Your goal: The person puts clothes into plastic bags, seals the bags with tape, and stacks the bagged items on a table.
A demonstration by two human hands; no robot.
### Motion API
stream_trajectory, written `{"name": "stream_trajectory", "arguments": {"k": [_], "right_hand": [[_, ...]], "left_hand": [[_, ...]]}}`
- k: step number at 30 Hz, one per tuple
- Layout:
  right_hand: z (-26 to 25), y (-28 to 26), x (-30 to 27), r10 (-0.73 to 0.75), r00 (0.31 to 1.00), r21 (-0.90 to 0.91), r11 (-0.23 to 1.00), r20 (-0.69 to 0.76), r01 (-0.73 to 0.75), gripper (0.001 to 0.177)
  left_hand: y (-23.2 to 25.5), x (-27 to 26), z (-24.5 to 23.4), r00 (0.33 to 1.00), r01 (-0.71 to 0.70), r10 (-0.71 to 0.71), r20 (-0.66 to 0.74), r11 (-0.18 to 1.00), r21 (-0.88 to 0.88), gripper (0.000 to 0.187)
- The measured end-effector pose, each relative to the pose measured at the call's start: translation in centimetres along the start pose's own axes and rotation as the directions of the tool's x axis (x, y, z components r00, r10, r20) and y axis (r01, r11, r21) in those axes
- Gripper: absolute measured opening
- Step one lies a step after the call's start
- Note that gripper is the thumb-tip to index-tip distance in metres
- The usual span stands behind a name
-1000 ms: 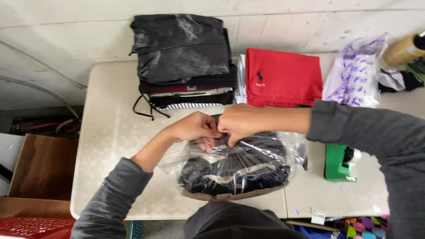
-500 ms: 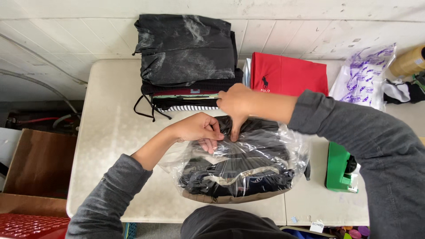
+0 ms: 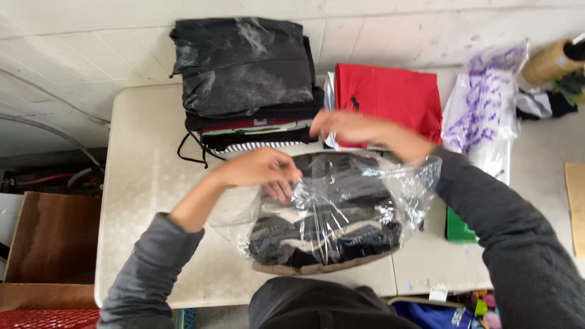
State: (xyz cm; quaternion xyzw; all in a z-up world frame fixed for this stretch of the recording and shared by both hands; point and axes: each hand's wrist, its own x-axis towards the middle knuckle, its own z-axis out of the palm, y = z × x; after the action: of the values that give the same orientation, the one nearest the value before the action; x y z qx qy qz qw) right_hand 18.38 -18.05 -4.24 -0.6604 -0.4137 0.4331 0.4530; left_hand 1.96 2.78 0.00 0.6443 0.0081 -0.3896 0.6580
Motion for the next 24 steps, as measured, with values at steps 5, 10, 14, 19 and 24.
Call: {"name": "stream_trajectory", "arguments": {"k": [5,10,14,19,24], "right_hand": [[0.3,-10.7,-10.0,0.414,0.87,0.259,0.901,-0.268,-0.348,0.047],[3.3,-4.2,-18.3,0.188,0.831,-0.11,0.952,-0.523,-0.284,0.051],[5.4,0.2,-18.1,0.243,0.528,0.312,0.949,-0.814,0.044,0.026],[7.3,4.4,-20.4,0.447,0.085,0.454,0.863,-0.891,0.221,0.024],[9.7,20.2,-31.4,0.186,-0.49,0.472,0.678,-0.852,-0.564,0.035]], "left_hand": [[1.2,-8.6,0.8,0.909,0.015,0.164,-0.383,0.906,0.423,0.049],[-5.1,-12.1,1.2,0.836,0.372,-0.159,-0.525,0.869,0.328,0.082],[-9.3,-11.6,1.0,0.745,0.01,-0.061,-0.664,0.997,-0.08,0.025],[-11.9,-11.9,0.8,0.639,-0.132,0.056,-0.767,0.991,-0.038,0.026],[-20.3,-12.7,-2.8,0.511,-0.356,0.151,-0.847,0.933,-0.049,0.042]]}}
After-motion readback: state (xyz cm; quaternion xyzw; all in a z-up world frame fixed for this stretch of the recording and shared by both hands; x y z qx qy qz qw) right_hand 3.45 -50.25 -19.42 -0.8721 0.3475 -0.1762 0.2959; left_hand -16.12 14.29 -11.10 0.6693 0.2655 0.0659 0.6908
